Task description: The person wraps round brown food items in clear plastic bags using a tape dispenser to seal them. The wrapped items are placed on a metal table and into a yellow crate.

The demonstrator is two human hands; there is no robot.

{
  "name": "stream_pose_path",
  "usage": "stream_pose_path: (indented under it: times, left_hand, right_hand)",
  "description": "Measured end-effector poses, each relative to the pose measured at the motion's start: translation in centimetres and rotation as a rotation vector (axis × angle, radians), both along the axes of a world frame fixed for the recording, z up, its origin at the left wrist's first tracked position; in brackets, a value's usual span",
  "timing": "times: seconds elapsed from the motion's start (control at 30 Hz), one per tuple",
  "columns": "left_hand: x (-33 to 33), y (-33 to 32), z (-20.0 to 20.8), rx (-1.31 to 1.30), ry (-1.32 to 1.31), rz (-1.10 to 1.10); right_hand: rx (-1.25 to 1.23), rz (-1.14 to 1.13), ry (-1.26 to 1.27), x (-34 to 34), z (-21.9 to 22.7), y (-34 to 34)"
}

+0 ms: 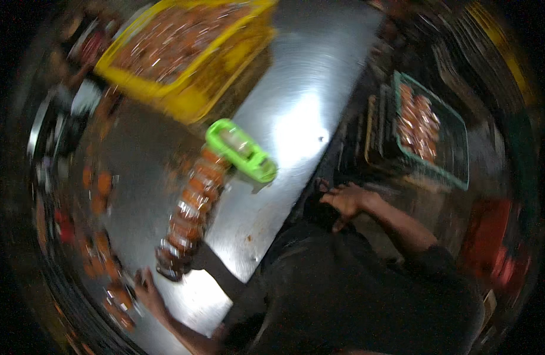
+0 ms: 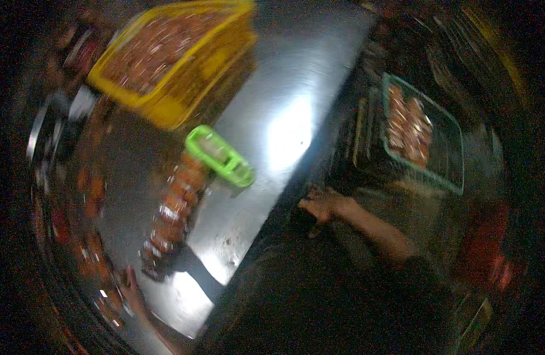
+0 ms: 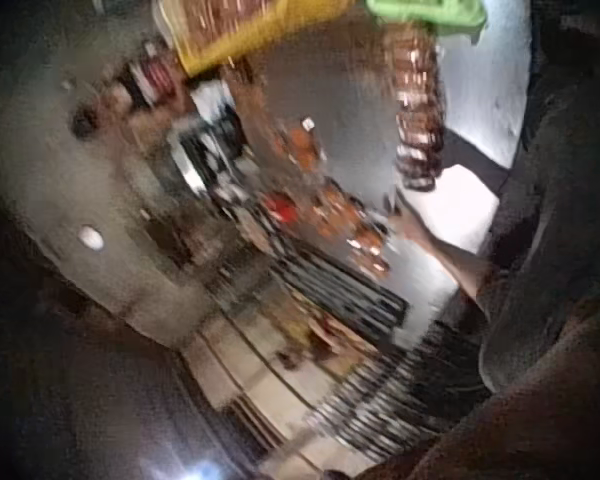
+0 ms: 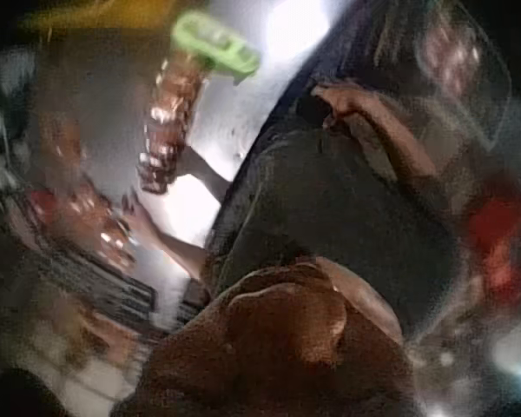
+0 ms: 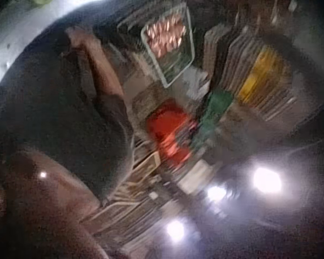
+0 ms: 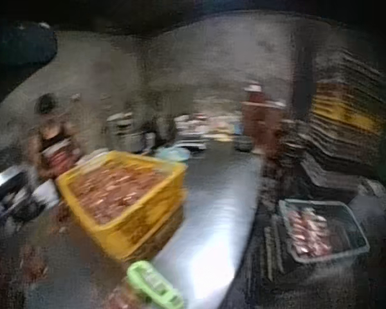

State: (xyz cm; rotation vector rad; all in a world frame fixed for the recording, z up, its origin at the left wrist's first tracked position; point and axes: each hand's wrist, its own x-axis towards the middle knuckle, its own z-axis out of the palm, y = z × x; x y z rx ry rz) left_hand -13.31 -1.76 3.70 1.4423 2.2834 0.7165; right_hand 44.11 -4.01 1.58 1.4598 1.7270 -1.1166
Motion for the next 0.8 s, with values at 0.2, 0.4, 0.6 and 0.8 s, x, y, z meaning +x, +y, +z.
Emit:
stream_pose_path:
  times: [0.2,0.4,0.6,0.8]
  left_hand:
    - [11.4,14.6,7.5,0.394,-0.089,-0.167]
    - [45.6,17.4,7.6,0.569,-0.192,-0.87]
    - [72.2,5.4,-0.3,-0.095,-0.238,-1.671]
    - [77.5,2.3,-13.8,-1.149,0.552,-1.678]
  right_hand:
    - [0.027,-0.8,0.004,11.6,-5.7,-8.7]
    - [1.264,-1.542,-0.79,25.1,-10.8,-30.8]
    - [1.198,-1.424,-2.16,33.2,3.6,-55.0]
    - [0.012,-2.039,-2.04,26.3,8.5,-82.0]
